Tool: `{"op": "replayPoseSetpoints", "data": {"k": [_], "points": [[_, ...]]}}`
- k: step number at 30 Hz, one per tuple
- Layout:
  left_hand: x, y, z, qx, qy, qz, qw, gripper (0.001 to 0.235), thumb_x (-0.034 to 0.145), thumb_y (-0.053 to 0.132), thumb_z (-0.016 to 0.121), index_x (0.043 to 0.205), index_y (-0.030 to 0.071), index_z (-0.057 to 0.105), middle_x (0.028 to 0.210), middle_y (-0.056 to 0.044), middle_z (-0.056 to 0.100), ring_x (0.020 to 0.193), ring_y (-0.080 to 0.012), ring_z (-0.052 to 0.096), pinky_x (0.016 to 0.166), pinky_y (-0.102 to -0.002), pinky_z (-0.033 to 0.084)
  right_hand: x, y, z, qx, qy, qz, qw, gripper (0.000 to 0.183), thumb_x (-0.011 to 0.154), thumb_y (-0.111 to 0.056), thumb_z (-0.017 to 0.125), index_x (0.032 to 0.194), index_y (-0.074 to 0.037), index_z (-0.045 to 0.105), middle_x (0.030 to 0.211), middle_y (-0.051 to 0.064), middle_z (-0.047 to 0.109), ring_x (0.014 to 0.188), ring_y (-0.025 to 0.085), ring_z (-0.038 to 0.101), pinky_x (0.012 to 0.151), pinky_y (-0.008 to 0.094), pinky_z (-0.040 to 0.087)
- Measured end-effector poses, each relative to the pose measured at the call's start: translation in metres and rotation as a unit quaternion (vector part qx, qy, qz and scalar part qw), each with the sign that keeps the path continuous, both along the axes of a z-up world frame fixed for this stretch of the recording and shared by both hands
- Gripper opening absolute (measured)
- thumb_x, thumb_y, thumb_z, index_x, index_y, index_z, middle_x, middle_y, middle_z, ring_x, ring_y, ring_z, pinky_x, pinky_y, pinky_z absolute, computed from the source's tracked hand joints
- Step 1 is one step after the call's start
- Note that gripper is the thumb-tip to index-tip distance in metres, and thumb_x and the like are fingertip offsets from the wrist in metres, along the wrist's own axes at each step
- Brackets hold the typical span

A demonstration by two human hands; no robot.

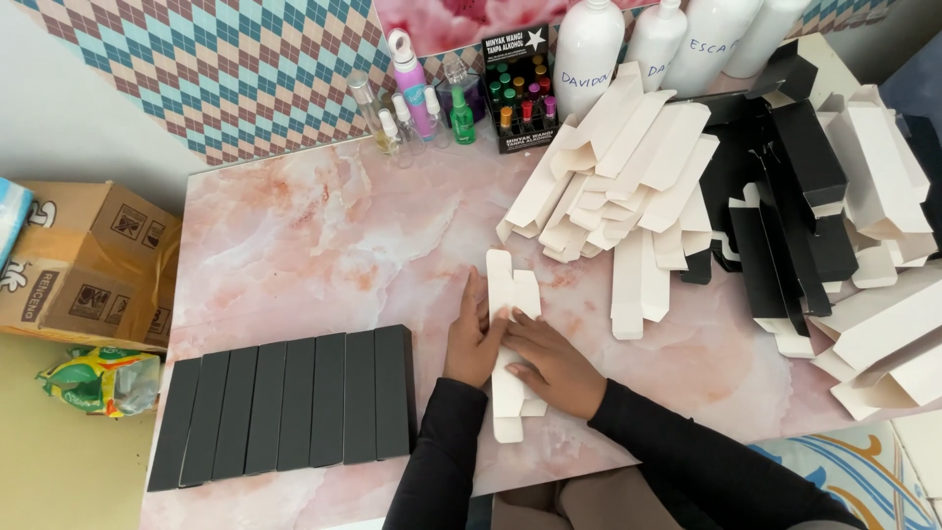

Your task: Assembling white perfume boxes by folding flat cardboard templates into shape and organizing them in a row.

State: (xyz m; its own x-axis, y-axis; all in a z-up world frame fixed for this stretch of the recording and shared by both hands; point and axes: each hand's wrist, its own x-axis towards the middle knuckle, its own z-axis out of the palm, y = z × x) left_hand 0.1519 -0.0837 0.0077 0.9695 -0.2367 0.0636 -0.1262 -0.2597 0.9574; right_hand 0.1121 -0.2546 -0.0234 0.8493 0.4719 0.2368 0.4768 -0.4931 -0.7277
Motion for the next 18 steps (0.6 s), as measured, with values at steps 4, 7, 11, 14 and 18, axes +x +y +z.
{"op": "replayPoseSetpoints", "data": {"k": [4, 7, 11, 14, 18], "points": [[0.007, -0.002, -0.022, 0.047, 0.009, 0.003, 0.999, 0.069, 0.105, 0.017, 0.055, 0.164, 0.009, 0.021, 0.153, -0.024, 0.051, 0.138, -0.0362, 0.053, 0.113, -0.045, 0.05, 0.012, -0.015, -0.016, -0.021, 0.009, -0.02, 1.0, 0.033, 0.104, -0.018, 0.058, 0.132, -0.003, 0.066, 0.144, 0.018, 0.061, 0.144, 0.036, 0.045, 0.123, 0.051, 0.024], [0.011, -0.006, -0.047, 0.206, -0.107, 0.008, 0.973, 0.055, 0.102, 0.021, 0.062, 0.155, 0.015, 0.046, 0.166, -0.021, 0.032, 0.151, -0.0375, 0.035, 0.124, -0.051, 0.03, 0.023, -0.027, -0.022, 0.017, 0.024, -0.052, 0.998, 0.024, 0.101, -0.011, 0.061, 0.121, -0.003, 0.072, 0.125, 0.017, 0.072, 0.131, 0.037, 0.059, 0.115, 0.05, 0.042], [0.012, -0.013, -0.043, 0.364, -0.081, -0.053, 0.926, 0.057, 0.107, 0.039, 0.046, 0.158, 0.014, 0.041, 0.171, -0.015, 0.023, 0.159, -0.0341, 0.014, 0.125, -0.061, 0.004, 0.048, -0.035, -0.041, -0.013, -0.006, -0.087, 0.996, 0.009, 0.099, -0.009, 0.063, 0.1, -0.011, 0.071, 0.104, 0.005, 0.073, 0.108, 0.029, 0.069, 0.097, 0.043, 0.054], [0.011, -0.016, -0.035, 0.404, -0.06, -0.074, 0.91, 0.064, 0.108, 0.045, 0.04, 0.162, 0.012, 0.032, 0.171, -0.016, 0.021, 0.159, -0.0323, 0.012, 0.124, -0.064, -0.004, 0.071, -0.033, -0.047, -0.024, -0.002, -0.132, 0.991, 0.004, 0.097, -0.011, 0.066, 0.097, -0.013, 0.069, 0.091, 0.003, 0.066, 0.092, 0.025, 0.067, 0.083, 0.038, 0.054], [0.012, -0.017, -0.031, 0.431, -0.054, -0.082, 0.897, 0.059, 0.111, 0.039, 0.029, 0.163, 0.012, 0.027, 0.172, -0.013, 0.019, 0.159, -0.0284, 0.013, 0.123, -0.065, -0.006, 0.097, -0.019, -0.04, -0.065, 0.011, -0.181, 0.981, 0.011, 0.094, -0.012, 0.071, 0.103, -0.009, 0.065, 0.096, 0.01, 0.062, 0.095, 0.033, 0.067, 0.08, 0.042, 0.056]]}}
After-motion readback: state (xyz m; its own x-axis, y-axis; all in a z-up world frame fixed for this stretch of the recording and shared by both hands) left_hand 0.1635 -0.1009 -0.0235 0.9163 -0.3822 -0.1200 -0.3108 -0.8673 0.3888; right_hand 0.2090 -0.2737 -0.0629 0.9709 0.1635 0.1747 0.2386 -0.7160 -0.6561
